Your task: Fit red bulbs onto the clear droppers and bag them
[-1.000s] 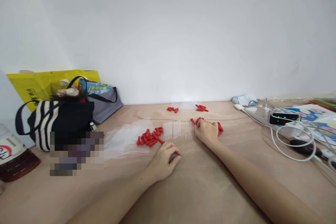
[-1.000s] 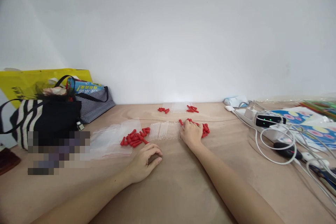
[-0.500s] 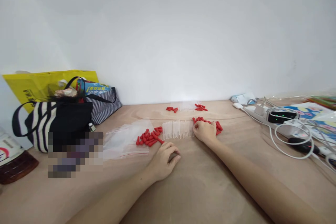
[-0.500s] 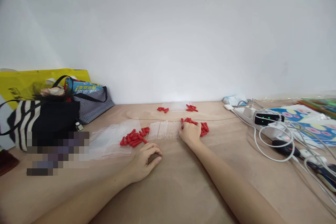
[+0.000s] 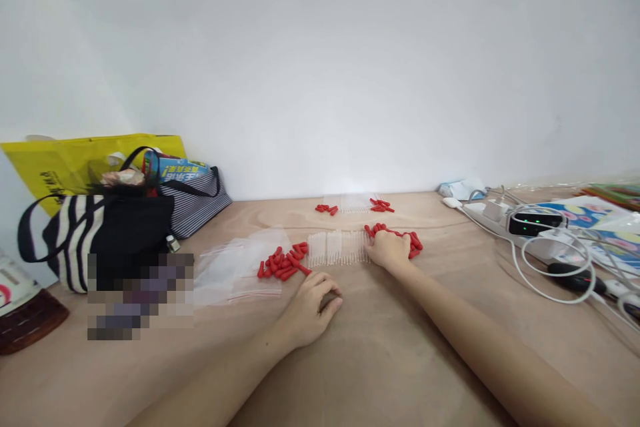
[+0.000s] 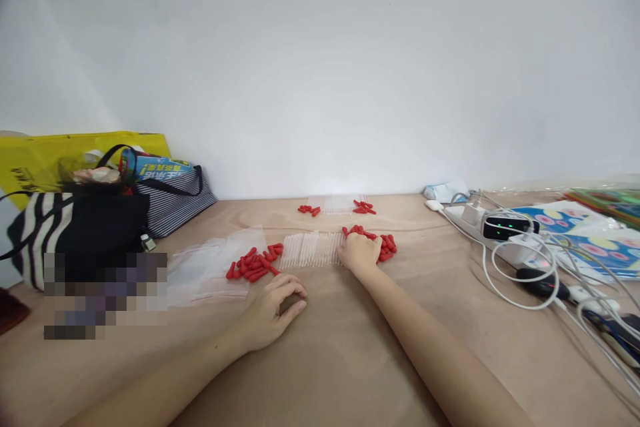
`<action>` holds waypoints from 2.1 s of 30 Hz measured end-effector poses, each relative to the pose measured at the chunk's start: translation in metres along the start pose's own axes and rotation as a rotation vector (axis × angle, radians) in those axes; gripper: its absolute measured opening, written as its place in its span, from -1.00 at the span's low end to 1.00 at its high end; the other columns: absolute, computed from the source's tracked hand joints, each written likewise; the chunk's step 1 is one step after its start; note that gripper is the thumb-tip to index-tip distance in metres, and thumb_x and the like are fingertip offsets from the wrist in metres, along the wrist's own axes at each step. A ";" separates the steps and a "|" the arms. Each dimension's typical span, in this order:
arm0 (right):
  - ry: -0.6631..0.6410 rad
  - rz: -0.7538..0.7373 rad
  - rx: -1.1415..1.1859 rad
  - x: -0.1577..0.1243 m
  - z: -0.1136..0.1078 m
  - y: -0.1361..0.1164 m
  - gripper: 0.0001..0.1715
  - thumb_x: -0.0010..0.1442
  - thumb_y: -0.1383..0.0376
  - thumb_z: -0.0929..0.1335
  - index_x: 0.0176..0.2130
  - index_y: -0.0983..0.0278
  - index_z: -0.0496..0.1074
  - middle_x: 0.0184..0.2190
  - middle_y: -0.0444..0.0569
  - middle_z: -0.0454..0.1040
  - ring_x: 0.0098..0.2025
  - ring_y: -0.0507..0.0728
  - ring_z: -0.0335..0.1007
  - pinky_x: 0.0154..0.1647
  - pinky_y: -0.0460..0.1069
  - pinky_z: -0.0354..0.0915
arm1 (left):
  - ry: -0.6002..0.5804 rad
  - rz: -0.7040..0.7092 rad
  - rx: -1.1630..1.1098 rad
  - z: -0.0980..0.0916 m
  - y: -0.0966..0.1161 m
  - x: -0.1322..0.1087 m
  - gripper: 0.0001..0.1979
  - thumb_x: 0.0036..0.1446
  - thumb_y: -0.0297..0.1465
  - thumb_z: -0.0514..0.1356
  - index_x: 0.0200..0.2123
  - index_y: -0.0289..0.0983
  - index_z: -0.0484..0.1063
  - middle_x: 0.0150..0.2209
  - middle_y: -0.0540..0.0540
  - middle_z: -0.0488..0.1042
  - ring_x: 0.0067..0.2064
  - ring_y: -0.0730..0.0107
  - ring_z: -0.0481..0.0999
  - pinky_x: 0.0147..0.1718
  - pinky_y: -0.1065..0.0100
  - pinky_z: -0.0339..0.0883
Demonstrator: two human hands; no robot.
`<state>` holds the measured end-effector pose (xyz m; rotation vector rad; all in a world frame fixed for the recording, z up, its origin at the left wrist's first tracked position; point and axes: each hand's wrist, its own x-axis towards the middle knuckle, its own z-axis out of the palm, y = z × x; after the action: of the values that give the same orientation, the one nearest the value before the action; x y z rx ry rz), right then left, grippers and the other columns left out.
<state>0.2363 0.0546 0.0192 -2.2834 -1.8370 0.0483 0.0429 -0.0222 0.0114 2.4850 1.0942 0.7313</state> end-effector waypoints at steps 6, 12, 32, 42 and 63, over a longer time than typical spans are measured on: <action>-0.018 0.007 0.029 0.004 0.001 -0.002 -0.69 0.01 0.20 0.24 -0.37 0.36 0.44 -0.34 0.16 0.48 -0.25 0.26 0.39 -0.16 0.14 -0.01 | 0.006 0.014 0.010 0.000 -0.001 0.000 -0.92 0.05 -0.51 0.08 -0.38 -0.26 0.34 -0.32 -0.06 0.39 -0.22 0.33 0.36 -0.22 0.32 0.24; -0.014 -0.001 0.079 0.005 -0.001 0.001 -0.65 0.03 0.15 0.21 -0.42 0.35 0.43 -0.39 0.12 0.49 -0.29 0.24 0.39 -0.19 0.13 0.04 | 0.000 0.015 0.007 0.001 0.000 0.000 -0.92 0.04 -0.51 0.08 -0.38 -0.27 0.34 -0.31 -0.07 0.39 -0.21 0.33 0.36 -0.22 0.33 0.24; 0.198 -0.783 0.364 -0.071 0.020 0.047 -0.66 0.19 0.38 0.11 -0.09 0.30 0.30 -0.34 0.06 0.43 -0.29 0.14 0.25 -0.27 0.02 0.12 | -0.013 0.200 0.591 -0.044 -0.058 0.009 -0.78 0.14 -0.48 0.03 -0.30 -0.16 0.46 -0.26 -0.10 0.36 -0.22 0.26 0.28 -0.26 0.26 0.15; 0.232 -0.761 0.487 -0.065 0.027 0.045 -0.78 0.20 0.42 0.10 -0.28 0.29 0.27 -0.33 0.03 0.40 -0.30 0.10 0.30 -0.30 -0.02 0.19 | -0.089 0.187 0.137 -0.029 -0.027 0.001 -0.76 0.16 -0.52 -0.11 -0.28 -0.24 0.33 -0.20 -0.11 0.35 -0.16 0.37 0.34 -0.17 0.36 0.24; 0.185 -0.702 0.433 -0.074 0.012 0.035 -0.69 0.24 0.33 0.11 -0.21 0.21 0.38 -0.34 -0.04 0.45 -0.31 0.06 0.30 -0.25 0.00 -0.04 | 0.180 -0.150 0.059 0.005 -0.015 0.002 -0.88 0.14 -0.38 0.01 -0.41 -0.26 0.27 -0.47 0.00 0.37 -0.39 0.37 0.38 -0.40 0.36 0.22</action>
<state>0.2515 -0.0224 -0.0070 -1.2449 -2.1535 0.1064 0.0379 -0.0117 0.0004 2.3884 1.3676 0.9024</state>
